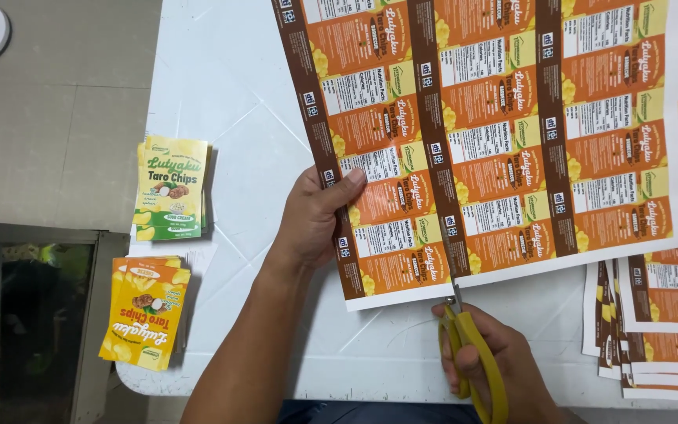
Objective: The person uses yellow-handled scissors to cut a large sheet of printed labels into individual strips. They repeatedly cut along the printed lines, separating the labels and placing the cut pieces on the table. The person also briefly handles a smartphone at the end of the clip.
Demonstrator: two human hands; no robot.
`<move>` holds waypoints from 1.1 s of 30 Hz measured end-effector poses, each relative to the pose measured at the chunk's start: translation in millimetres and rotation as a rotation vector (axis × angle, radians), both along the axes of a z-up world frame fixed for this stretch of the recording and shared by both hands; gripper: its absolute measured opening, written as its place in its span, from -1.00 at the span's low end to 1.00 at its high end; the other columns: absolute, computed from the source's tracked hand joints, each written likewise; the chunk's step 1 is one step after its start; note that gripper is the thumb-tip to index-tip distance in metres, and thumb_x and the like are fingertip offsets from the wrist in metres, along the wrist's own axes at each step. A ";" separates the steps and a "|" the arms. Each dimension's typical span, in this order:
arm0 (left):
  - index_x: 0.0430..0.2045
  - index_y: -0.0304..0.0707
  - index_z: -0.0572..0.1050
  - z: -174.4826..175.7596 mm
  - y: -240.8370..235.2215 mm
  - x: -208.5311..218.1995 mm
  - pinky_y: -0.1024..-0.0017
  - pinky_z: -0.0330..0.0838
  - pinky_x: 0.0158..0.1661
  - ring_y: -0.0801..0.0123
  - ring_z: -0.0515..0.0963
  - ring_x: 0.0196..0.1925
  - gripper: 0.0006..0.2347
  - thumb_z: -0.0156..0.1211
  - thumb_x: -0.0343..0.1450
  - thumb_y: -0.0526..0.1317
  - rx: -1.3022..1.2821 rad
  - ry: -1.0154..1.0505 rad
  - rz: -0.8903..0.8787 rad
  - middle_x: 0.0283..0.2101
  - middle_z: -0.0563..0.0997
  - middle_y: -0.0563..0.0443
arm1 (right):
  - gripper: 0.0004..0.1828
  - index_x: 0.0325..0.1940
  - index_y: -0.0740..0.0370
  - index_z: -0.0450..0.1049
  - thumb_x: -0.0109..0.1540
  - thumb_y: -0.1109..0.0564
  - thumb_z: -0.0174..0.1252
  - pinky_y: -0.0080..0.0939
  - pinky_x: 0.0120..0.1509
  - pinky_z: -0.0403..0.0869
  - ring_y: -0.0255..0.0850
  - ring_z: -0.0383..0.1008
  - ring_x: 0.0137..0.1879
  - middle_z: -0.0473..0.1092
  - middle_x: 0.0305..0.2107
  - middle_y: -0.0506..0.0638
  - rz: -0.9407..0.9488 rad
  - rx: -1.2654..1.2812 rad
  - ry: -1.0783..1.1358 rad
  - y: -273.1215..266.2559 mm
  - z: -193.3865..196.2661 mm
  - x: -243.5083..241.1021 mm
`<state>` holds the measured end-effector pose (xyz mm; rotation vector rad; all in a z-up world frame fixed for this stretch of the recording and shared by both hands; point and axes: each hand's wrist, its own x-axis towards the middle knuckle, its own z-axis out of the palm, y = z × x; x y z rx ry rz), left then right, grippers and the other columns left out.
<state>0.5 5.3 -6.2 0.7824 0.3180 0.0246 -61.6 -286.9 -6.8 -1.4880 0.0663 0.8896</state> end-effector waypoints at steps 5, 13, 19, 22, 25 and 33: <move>-0.08 -0.40 0.54 -4.0 -0.4 0.8 0.15 0.70 -0.13 0.11 0.73 -0.16 -0.71 0.35 0.37 -0.24 -0.007 -0.014 0.001 -0.11 0.71 -0.21 | -0.13 0.21 0.33 0.51 0.01 -0.33 0.24 -0.17 -0.55 0.30 -0.18 0.29 -0.66 0.36 -0.72 0.13 -0.005 -0.025 -0.011 -0.9 -5.2 -0.4; -0.09 -0.41 0.56 -4.4 -0.8 0.4 0.15 0.70 -0.13 0.10 0.73 -0.16 -0.72 0.34 0.37 -0.25 -0.014 0.006 0.016 -0.10 0.71 -0.23 | -0.29 0.16 0.41 0.50 0.10 -0.15 0.29 -0.21 -0.61 0.27 -0.18 0.30 -0.69 0.31 -0.69 0.13 -0.040 0.058 -0.001 -0.3 -8.6 -2.7; -0.08 -0.41 0.56 -7.4 0.3 3.8 0.16 0.69 -0.12 0.15 0.73 -0.16 -0.72 0.34 0.37 -0.27 -0.020 -0.013 0.012 -0.10 0.71 -0.20 | -0.02 0.14 0.36 0.52 -0.03 -0.51 0.24 -0.20 -0.57 0.25 -0.20 0.20 -0.61 0.31 -0.66 0.11 -0.016 0.106 -0.011 13.4 12.9 6.6; -0.10 -0.38 0.55 -5.2 2.9 3.8 0.16 0.70 -0.15 0.13 0.73 -0.17 -0.73 0.35 0.37 -0.24 -0.036 0.005 -0.034 -0.12 0.71 -0.20 | -0.23 -0.40 0.30 0.43 0.09 -0.54 0.14 -0.15 -0.53 0.34 -0.18 0.31 -0.61 0.37 -0.71 0.05 0.044 0.053 -0.140 25.7 25.7 18.2; -0.09 -0.37 0.55 -1.6 2.1 3.0 0.16 0.70 -0.15 0.14 0.73 -0.16 -0.72 0.35 0.37 -0.23 -0.025 0.021 -0.028 -0.10 0.71 -0.19 | -0.26 -0.37 0.33 0.44 0.10 -0.49 0.18 -0.15 -0.58 0.32 -0.18 0.28 -0.63 0.35 -0.72 0.06 0.011 0.075 -0.105 25.2 23.8 17.2; -0.10 -0.39 0.55 -4.0 2.6 3.8 0.15 0.71 -0.17 0.11 0.73 -0.18 -0.72 0.34 0.37 -0.24 -0.025 0.043 -0.032 -0.12 0.71 -0.21 | -0.33 -0.37 0.33 0.45 0.12 -0.41 0.19 -0.15 -0.60 0.35 -0.18 0.31 -0.65 0.37 -0.73 0.06 0.012 0.050 -0.119 22.1 14.3 15.7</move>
